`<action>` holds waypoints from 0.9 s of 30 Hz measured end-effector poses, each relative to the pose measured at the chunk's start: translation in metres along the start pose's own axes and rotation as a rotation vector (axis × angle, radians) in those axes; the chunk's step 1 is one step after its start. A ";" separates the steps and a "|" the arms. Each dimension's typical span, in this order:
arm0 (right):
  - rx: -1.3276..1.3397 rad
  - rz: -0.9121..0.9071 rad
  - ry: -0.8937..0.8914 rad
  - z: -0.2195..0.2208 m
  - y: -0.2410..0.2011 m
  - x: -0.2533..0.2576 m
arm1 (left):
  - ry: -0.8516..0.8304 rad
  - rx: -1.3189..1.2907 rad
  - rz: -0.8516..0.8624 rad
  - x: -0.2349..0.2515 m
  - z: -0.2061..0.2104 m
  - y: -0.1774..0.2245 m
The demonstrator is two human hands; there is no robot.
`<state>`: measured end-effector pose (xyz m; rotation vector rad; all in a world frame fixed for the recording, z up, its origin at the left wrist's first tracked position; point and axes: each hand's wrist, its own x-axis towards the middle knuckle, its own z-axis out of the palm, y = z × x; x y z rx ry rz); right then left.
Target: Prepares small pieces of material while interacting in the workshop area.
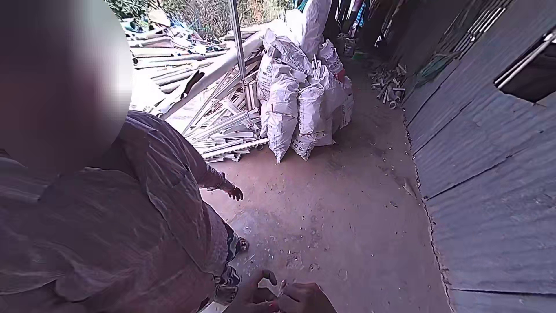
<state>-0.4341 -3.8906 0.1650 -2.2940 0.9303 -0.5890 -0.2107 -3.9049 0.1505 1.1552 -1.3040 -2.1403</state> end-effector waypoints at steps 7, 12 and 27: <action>-0.061 -0.027 0.018 0.004 -0.006 0.009 | -0.028 -0.061 -0.013 -0.004 -0.006 0.003; -0.090 -0.046 0.056 0.004 -0.004 0.006 | -0.045 -0.108 -0.028 -0.003 -0.005 0.002; -0.220 -0.129 0.063 0.012 -0.012 0.023 | -0.007 -0.108 -0.036 -0.015 -0.021 0.008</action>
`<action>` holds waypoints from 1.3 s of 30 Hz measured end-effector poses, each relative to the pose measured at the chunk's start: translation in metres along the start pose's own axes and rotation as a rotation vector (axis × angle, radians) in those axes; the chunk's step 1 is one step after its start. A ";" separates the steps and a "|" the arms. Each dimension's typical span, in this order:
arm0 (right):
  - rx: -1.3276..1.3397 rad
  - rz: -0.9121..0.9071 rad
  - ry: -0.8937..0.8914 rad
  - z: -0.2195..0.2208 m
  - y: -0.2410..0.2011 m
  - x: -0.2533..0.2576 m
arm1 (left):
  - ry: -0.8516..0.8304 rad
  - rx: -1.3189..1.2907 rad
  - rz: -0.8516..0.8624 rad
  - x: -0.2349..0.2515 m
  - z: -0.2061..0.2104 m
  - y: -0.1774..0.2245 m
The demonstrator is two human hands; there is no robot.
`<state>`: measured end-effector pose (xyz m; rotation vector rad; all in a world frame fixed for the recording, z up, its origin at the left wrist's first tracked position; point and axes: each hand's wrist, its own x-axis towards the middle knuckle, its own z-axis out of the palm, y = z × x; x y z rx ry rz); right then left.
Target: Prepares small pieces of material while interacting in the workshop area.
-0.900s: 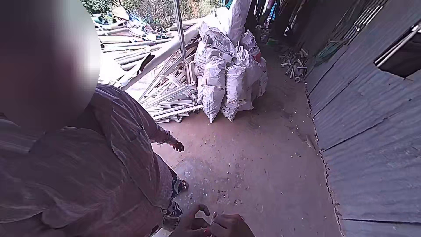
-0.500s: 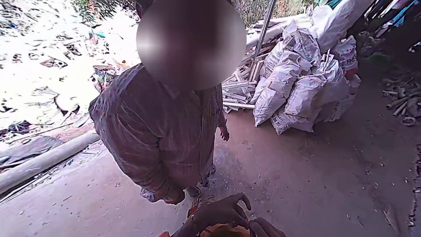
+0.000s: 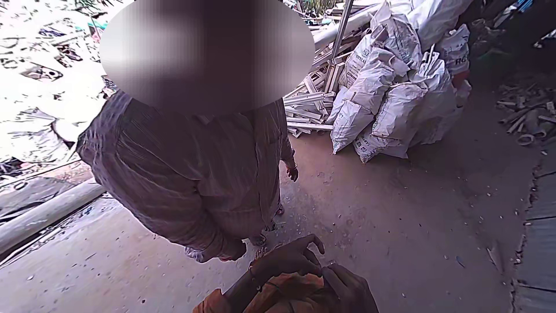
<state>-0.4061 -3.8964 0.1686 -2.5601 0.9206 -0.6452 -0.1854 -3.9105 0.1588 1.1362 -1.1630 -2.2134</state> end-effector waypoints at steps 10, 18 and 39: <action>-0.025 -0.037 -0.021 -0.002 0.005 -0.003 | -0.015 0.012 -0.047 0.000 0.000 0.006; 0.053 -0.021 -0.045 -0.003 0.010 0.006 | 0.035 0.022 -0.010 0.004 -0.001 0.005; 0.092 0.082 -0.060 -0.025 0.052 -0.027 | -0.047 0.118 -0.080 0.063 0.026 0.008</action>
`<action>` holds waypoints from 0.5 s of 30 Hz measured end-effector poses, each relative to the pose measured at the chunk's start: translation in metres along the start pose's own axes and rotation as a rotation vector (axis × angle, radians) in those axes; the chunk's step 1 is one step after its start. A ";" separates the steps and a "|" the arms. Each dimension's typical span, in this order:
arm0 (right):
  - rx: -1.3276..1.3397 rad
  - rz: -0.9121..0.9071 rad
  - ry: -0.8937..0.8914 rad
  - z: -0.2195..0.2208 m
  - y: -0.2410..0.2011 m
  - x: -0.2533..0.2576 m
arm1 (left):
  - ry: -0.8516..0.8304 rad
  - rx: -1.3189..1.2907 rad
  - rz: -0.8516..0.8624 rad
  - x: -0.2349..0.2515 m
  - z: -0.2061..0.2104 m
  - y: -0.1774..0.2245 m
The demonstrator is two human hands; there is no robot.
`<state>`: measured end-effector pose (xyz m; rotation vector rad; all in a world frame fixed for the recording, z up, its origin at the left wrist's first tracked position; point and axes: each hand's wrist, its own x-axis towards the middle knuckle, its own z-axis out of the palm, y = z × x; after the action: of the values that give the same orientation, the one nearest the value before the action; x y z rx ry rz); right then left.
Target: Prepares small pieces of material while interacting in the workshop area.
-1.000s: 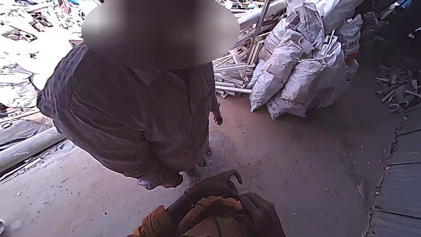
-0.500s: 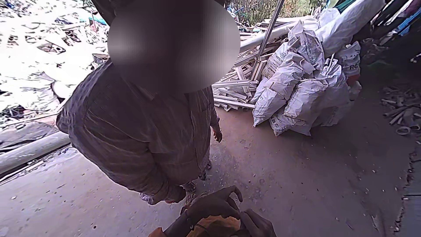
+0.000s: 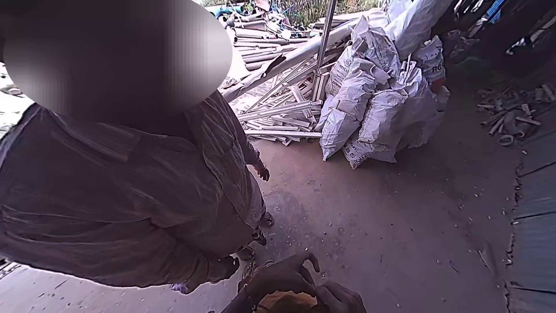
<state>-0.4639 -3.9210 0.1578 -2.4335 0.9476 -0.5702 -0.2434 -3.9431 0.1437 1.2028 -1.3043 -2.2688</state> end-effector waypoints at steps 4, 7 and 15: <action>0.019 0.040 0.016 -0.002 0.015 -0.014 | -0.052 -0.008 -0.042 0.023 0.001 0.004; 0.057 0.067 0.052 -0.005 0.029 -0.017 | -0.061 -0.007 -0.075 0.042 0.002 0.013; 0.081 0.083 0.085 -0.031 0.112 0.013 | -0.064 -0.012 -0.166 0.128 -0.028 0.059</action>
<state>-0.5291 -4.0113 0.1237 -2.3022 1.0346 -0.6742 -0.3113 -4.0668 0.1169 1.2881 -1.2536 -2.4455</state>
